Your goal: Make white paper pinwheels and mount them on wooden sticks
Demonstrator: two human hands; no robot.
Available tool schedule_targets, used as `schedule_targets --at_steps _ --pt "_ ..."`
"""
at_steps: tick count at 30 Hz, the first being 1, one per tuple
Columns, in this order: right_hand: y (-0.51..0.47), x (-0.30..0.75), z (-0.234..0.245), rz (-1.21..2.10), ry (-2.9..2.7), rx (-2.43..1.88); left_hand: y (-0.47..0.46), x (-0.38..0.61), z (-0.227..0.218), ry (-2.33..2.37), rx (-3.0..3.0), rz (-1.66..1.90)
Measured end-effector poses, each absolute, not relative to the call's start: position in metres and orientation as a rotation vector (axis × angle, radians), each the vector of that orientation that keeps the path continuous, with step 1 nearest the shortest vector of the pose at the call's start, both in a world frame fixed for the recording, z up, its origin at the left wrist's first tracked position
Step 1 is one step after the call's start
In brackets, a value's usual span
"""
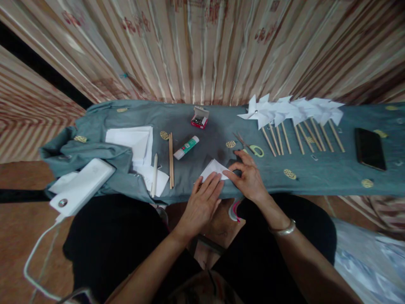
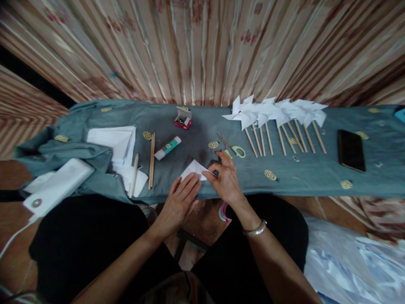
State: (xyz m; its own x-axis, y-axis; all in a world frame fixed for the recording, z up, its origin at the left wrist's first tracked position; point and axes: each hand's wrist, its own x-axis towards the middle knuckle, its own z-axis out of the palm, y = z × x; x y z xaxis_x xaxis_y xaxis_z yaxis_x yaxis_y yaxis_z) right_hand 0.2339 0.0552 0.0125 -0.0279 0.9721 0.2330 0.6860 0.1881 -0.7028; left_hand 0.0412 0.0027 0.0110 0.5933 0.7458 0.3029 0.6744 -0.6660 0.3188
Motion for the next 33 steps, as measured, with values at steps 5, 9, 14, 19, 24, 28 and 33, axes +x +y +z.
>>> schedule_targets --at_steps 5,9,14,19,24,28,33 --pt "0.0551 0.2314 0.0127 0.485 -1.806 -1.622 0.0036 0.0406 0.0081 1.229 2.651 0.551" --pt "0.0557 0.2304 0.0139 0.489 -1.808 -1.641 0.0045 0.0408 0.0095 1.251 2.650 0.529" --pt "0.0574 0.2285 0.0135 0.484 -1.803 -1.641 0.0044 0.0415 0.0095 1.265 2.649 0.515" --pt "0.0592 0.2274 0.0121 0.469 -1.826 -1.650 0.0042 0.0416 0.0084 1.272 2.661 0.508" --pt "0.0601 0.2269 0.0110 0.458 -1.840 -1.640 0.0044 0.0421 0.0064 1.293 2.659 0.491" --pt "0.0608 0.2262 0.0107 0.435 -1.850 -1.660 0.0046 0.0422 0.0061 1.305 2.659 0.461" --pt "0.0618 0.2256 0.0103 0.419 -1.858 -1.675 0.0043 0.0421 0.0050 1.313 2.663 0.451"
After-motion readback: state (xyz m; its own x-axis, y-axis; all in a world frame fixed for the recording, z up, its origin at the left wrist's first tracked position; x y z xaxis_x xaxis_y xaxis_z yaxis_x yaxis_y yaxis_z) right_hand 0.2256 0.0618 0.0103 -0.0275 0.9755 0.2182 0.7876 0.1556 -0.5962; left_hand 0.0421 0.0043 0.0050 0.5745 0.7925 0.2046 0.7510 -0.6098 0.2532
